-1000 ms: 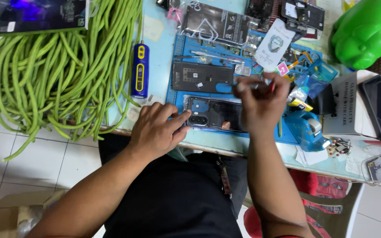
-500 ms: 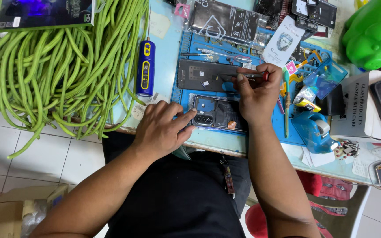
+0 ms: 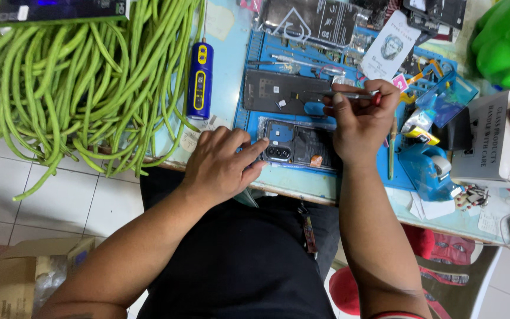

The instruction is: The person disassembles and works on the internal components of a mobile phone. They use a screwdriver to remove and replace small screws on the device's body and camera module, and handle various internal parts including the battery and circuit boards.

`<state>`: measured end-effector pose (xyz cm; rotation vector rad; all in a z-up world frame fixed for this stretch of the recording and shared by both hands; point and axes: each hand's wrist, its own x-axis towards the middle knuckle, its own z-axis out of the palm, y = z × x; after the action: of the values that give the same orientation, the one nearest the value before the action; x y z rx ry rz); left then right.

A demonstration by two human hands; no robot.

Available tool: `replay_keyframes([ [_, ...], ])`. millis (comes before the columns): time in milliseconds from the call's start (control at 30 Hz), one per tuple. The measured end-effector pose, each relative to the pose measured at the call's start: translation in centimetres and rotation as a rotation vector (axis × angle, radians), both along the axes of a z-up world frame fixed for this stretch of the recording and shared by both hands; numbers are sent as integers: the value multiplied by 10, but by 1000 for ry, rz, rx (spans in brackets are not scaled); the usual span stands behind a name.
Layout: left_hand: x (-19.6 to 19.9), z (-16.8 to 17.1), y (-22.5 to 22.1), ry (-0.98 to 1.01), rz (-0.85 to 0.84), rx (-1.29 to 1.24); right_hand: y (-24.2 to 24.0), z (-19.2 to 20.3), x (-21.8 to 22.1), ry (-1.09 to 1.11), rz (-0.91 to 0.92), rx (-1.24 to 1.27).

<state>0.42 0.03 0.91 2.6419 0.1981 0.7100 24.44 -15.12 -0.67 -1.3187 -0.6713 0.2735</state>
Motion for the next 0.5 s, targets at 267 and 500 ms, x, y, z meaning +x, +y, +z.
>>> replay_keyframes([
  [267, 0, 4, -1, 7, -8, 17, -71, 12, -25, 69, -33, 80],
  [500, -1, 2, -2, 39, 1, 27, -118, -8, -42, -38, -103, 58],
])
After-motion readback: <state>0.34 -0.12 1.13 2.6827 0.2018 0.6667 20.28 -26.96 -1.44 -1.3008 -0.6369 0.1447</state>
